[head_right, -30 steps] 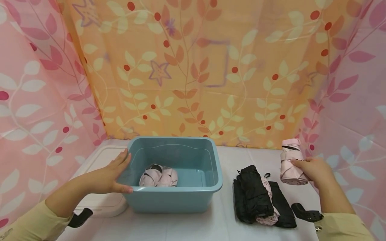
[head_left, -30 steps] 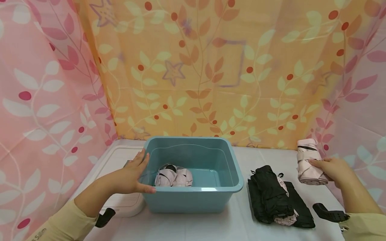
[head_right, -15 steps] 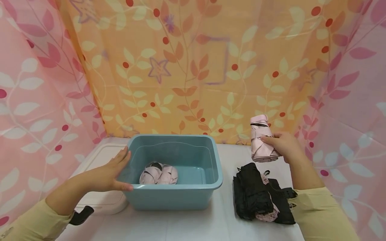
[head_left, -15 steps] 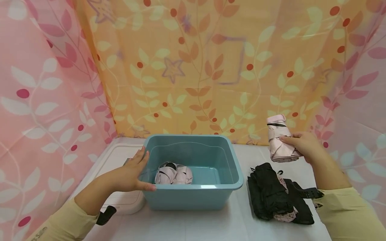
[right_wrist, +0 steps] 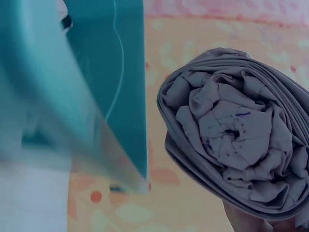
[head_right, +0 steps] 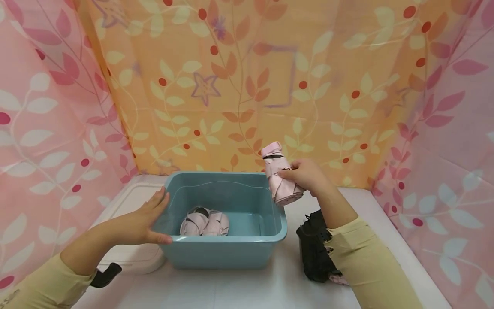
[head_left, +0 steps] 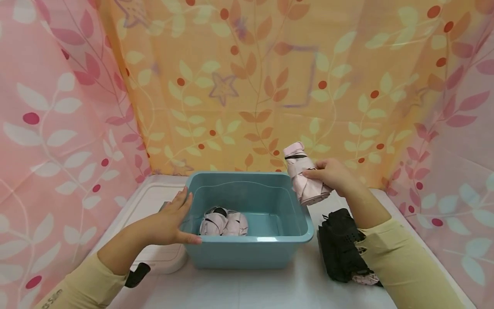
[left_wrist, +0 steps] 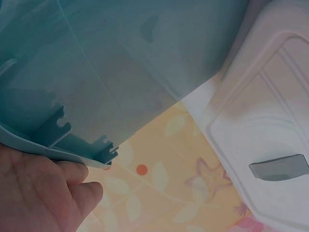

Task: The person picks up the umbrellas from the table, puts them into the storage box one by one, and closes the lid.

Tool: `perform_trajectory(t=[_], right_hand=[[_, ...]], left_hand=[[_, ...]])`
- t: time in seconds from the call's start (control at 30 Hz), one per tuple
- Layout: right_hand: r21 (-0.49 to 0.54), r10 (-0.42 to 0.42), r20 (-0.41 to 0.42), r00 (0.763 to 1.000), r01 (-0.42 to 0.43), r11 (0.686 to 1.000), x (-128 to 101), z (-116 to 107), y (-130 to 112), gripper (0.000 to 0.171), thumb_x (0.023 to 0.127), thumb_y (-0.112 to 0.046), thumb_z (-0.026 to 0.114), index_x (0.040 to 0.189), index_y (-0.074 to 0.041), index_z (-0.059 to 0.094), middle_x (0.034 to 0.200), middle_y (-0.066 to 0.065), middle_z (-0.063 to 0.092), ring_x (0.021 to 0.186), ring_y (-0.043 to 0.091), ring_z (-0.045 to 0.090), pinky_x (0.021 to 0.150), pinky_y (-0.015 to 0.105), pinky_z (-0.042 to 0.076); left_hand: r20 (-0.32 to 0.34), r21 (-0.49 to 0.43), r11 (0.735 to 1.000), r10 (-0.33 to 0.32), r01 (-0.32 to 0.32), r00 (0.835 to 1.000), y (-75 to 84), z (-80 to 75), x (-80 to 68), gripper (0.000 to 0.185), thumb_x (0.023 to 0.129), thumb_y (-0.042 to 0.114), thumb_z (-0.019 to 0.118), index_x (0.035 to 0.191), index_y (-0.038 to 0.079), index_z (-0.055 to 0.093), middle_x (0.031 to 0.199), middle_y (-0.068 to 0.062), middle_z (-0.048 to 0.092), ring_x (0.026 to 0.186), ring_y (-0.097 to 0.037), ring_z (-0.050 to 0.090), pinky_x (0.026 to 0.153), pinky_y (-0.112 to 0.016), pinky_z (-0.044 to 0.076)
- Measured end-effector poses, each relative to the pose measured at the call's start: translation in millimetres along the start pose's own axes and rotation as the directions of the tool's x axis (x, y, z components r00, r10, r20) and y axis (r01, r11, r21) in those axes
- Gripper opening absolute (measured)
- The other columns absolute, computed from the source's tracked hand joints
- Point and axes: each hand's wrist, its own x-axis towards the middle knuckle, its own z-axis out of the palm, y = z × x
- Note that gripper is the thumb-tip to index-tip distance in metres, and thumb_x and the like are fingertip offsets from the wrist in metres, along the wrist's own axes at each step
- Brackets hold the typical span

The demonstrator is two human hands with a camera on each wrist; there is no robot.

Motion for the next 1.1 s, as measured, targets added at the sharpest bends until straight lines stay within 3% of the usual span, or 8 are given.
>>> perform_trajectory(t=[0.23,0.47,0.7,1.1], right_hand=[[-0.147,-0.035,0.073,0.997,0.046,0.988,18,39,-25,0.025,0.079,-0.027,0.068,0.074,-0.004,0.061,0.061,0.0,0.054,0.051,0.011,0.051,0.046,0.024,0.043],[-0.315,-0.061,0.151,0.987,0.107,0.943,35,73,-45,0.033,0.075,-0.03,0.07,0.055,-0.01,0.052,0.05,-0.004,0.039,0.046,0.01,0.041,0.041,0.022,0.034],[-0.329,-0.052,0.209,0.976,0.121,0.937,51,94,-55,0.037,0.074,-0.028,0.072,0.05,-0.012,0.048,0.047,-0.004,0.035,0.041,0.01,0.039,0.038,0.021,0.033],[-0.376,-0.024,0.238,0.971,0.114,0.92,66,103,-51,0.038,0.071,-0.027,0.073,0.047,-0.013,0.047,0.046,-0.005,0.034,0.04,0.01,0.037,0.038,0.021,0.031]], left_hand=[[0.0,-0.01,1.0,-0.006,0.006,1.0,-0.8,-0.4,0.8,0.124,0.065,0.069,0.063,0.145,-0.002,0.002,0.151,-0.018,-0.012,0.138,-0.038,-0.005,0.104,-0.061,0.004],[0.003,-0.003,1.0,-0.006,0.006,1.0,-1.8,0.5,1.3,0.123,0.065,0.07,0.063,0.145,0.0,0.001,0.151,-0.017,-0.013,0.138,-0.036,-0.006,0.104,-0.061,0.004],[0.008,-0.012,1.0,-0.015,0.015,1.0,0.0,-0.1,1.1,0.124,0.064,0.069,0.063,0.145,0.0,0.0,0.151,-0.016,-0.012,0.138,-0.035,-0.007,0.105,-0.06,0.003],[0.013,-0.019,1.0,-0.019,0.019,1.0,-1.6,0.6,1.6,0.125,0.063,0.07,0.063,0.146,0.001,0.0,0.151,-0.015,-0.014,0.138,-0.034,-0.009,0.106,-0.059,0.002]])
